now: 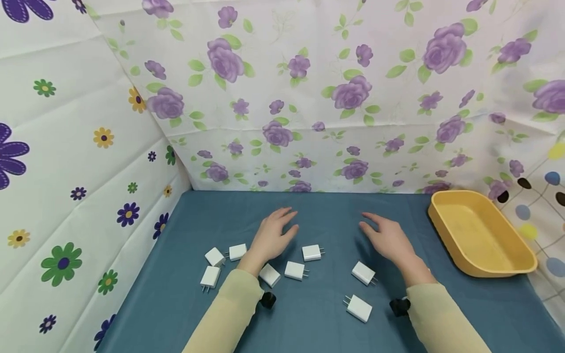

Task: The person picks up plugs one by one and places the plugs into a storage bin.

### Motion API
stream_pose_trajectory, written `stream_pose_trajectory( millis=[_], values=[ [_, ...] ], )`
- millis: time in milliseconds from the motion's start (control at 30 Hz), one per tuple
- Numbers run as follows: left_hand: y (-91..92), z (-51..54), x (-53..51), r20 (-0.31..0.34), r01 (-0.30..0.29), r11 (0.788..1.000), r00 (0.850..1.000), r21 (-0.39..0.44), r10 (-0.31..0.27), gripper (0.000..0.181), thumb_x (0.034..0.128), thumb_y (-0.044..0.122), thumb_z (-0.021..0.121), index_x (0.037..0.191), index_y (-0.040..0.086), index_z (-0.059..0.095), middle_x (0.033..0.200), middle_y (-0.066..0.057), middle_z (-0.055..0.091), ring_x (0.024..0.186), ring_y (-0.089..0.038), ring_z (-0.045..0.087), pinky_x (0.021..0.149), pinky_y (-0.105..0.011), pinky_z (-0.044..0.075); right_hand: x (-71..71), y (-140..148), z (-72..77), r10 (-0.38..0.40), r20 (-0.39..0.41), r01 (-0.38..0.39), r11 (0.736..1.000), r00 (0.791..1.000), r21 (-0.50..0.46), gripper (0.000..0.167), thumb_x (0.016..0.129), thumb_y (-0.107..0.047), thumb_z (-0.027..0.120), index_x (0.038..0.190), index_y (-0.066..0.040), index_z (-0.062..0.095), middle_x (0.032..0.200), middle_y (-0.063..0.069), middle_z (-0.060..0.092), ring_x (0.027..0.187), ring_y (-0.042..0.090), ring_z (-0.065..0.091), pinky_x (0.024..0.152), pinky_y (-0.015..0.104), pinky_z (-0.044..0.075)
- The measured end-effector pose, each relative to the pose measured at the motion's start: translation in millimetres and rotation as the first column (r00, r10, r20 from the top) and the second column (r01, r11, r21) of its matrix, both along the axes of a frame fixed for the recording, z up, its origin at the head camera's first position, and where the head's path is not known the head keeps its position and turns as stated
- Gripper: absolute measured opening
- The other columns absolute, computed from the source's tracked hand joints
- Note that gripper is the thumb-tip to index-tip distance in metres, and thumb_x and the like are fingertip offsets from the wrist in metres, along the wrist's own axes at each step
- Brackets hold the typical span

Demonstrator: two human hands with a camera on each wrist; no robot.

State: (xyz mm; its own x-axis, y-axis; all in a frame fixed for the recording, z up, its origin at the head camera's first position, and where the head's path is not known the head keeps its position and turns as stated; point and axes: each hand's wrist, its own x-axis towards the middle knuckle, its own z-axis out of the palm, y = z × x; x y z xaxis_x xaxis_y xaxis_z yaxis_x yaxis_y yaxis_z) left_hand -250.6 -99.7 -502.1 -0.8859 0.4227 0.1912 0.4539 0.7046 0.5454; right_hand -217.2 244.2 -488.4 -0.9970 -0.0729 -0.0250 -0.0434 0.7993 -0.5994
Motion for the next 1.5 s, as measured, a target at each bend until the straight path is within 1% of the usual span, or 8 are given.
stream_pose_trajectory(
  millis=[267, 500, 667, 833, 933, 1100, 1333, 1500],
  values=[
    [-9.7, 11.6, 29.1, 0.020, -0.019, 0.962, 1.000, 0.271, 0.014, 0.041, 0.1125, 0.030, 0.059, 0.150, 0.016, 0.065, 0.154, -0.010, 0.058, 0.145, -0.032, 0.051, 0.114, -0.056, 0.043, 39.9, 46.0, 11.8, -0.169, -0.042, 0.164, 0.980, 0.985, -0.110, 0.067, 0.114, -0.053, 0.043, 0.159, -0.005, 0.051, 0.147, 0.028, 0.059, 0.130, 0.050, 0.058, 0.096, 0.065, 0.050],
    [-14.5, 4.3, 35.8, 0.018, -0.049, 0.933, 0.999, 0.357, 0.046, 0.037, 0.1122, 0.027, 0.060, 0.145, 0.014, 0.069, 0.143, -0.009, 0.066, 0.136, -0.030, 0.060, 0.108, -0.054, 0.049, 68.6, 97.7, 10.6, -0.373, -0.076, 0.368, 0.927, 0.925, -0.065, 0.062, 0.115, -0.045, 0.043, 0.154, 0.002, 0.053, 0.127, 0.031, 0.069, 0.112, 0.048, 0.065, 0.073, 0.046, 0.052],
    [-16.2, -4.8, 35.2, 0.045, -0.069, 0.919, 0.997, 0.389, 0.056, 0.035, 0.1123, 0.027, 0.060, 0.143, 0.015, 0.071, 0.136, -0.004, 0.070, 0.128, -0.025, 0.065, 0.106, -0.052, 0.051, 81.5, 126.3, 15.6, -0.580, 0.008, 0.580, 0.815, 0.815, 0.004, 0.067, 0.112, -0.048, 0.043, 0.158, 0.001, 0.049, 0.125, 0.030, 0.070, 0.105, 0.046, 0.068, 0.066, 0.040, 0.047],
    [-17.8, -7.9, 32.8, 0.064, -0.092, 0.897, 0.995, 0.432, 0.071, 0.034, 0.1124, 0.030, 0.060, 0.142, 0.017, 0.072, 0.134, -0.001, 0.072, 0.124, -0.023, 0.067, 0.105, -0.050, 0.053, 93.9, 142.6, 14.5, -0.749, 0.066, 0.745, 0.663, 0.659, 0.079, 0.066, 0.111, -0.042, 0.041, 0.161, 0.001, 0.042, 0.135, 0.036, 0.057, 0.107, 0.051, 0.059, 0.080, 0.059, 0.049],
    [-18.8, -8.3, 32.5, 0.068, -0.100, 0.895, 0.995, 0.435, 0.078, 0.034, 0.1124, 0.029, 0.060, 0.141, 0.016, 0.072, 0.132, -0.001, 0.073, 0.122, -0.023, 0.068, 0.104, -0.048, 0.053, 101.3, 149.7, 9.6, -0.791, 0.094, 0.784, 0.611, 0.604, 0.105, 0.063, 0.112, -0.038, 0.038, 0.161, 0.002, 0.042, 0.134, 0.038, 0.053, 0.110, 0.053, 0.055, 0.085, 0.064, 0.046],
    [-19.9, -8.4, 32.1, 0.067, -0.107, 0.899, 0.994, 0.425, 0.087, 0.034, 0.1125, 0.029, 0.060, 0.141, 0.015, 0.072, 0.128, -0.002, 0.074, 0.121, -0.022, 0.068, 0.103, -0.047, 0.054, 109.2, 159.6, -1.3, -0.805, 0.148, 0.787, 0.593, 0.575, 0.171, 0.064, 0.113, -0.036, 0.035, 0.161, 0.006, 0.038, 0.130, 0.039, 0.052, 0.108, 0.053, 0.056, 0.088, 0.064, 0.045],
    [-20.4, -7.5, 31.4, 0.058, -0.099, 0.894, 0.995, 0.437, 0.083, 0.034, 0.1121, 0.025, 0.060, 0.140, 0.011, 0.072, 0.125, -0.006, 0.075, 0.116, -0.024, 0.070, 0.100, -0.049, 0.055, 105.4, 163.5, -13.2, -0.791, 0.223, 0.763, 0.610, 0.569, 0.214, 0.072, 0.113, -0.035, 0.034, 0.167, 0.007, 0.011, 0.135, 0.041, 0.050, 0.111, 0.055, 0.057, 0.096, 0.067, 0.045],
    [-19.9, -7.2, 31.3, 0.056, -0.102, 0.893, 0.995, 0.439, 0.086, 0.033, 0.1122, 0.025, 0.060, 0.140, 0.013, 0.072, 0.124, -0.007, 0.076, 0.115, -0.022, 0.071, 0.099, -0.048, 0.056, 105.1, 167.9, -14.9, -0.797, 0.238, 0.784, 0.597, 0.556, 0.170, 0.080, 0.109, -0.033, 0.037, 0.167, 0.006, -0.001, 0.099, 0.036, 0.065, 0.115, 0.060, 0.055, 0.104, 0.070, 0.040]
  ],
)
